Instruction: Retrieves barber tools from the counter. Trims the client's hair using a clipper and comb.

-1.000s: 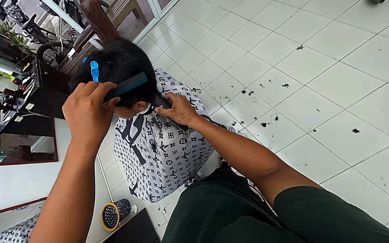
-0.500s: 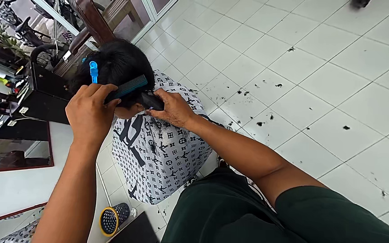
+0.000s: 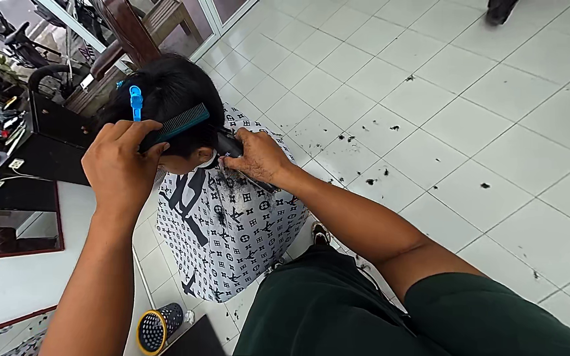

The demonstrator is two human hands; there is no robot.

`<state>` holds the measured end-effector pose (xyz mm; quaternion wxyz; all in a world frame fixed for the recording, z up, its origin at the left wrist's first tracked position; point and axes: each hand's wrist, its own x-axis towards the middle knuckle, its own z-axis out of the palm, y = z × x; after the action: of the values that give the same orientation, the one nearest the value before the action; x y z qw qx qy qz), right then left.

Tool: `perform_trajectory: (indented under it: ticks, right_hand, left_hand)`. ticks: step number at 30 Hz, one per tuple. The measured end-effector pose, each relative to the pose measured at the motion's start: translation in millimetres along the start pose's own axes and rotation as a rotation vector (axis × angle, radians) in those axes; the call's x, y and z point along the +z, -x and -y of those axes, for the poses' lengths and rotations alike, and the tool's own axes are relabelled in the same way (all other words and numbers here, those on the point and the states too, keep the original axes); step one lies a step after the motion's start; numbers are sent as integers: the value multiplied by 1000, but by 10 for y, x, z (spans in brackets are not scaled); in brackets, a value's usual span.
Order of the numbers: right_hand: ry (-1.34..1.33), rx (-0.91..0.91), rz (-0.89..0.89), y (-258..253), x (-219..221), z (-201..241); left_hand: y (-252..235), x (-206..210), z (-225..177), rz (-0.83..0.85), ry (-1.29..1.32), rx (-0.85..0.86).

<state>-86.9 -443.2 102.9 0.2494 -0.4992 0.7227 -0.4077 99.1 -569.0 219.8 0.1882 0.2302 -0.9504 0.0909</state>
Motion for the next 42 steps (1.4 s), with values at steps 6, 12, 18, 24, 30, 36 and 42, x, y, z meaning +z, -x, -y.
perform_trajectory:
  ticks: [6,12,18,24,30,36,42]
  right_hand:
    - [-77,-208,-92,37,75,157]
    - [-87,-100,-75,61,51,212]
    - [-292,-101,163,173,447,76]
    - [-661,112,272,120,1035,129]
    - [-976,168,196,36,1141,255]
    - [-995,57,104,-23,1045,247]
    - [-1017,45,97,-4,895,293]
  left_hand:
    - [32,68,40,19,35,-4]
    - [117,53,133,-24,100,-51]
    - [188,61,303,-59,197,58]
    - [208,110,363,-93,276,97]
    - [208,112,421,-100,261,1]
    - [259,186,496,-67,258,-14]
    - [273,191,500,-57,259,5]
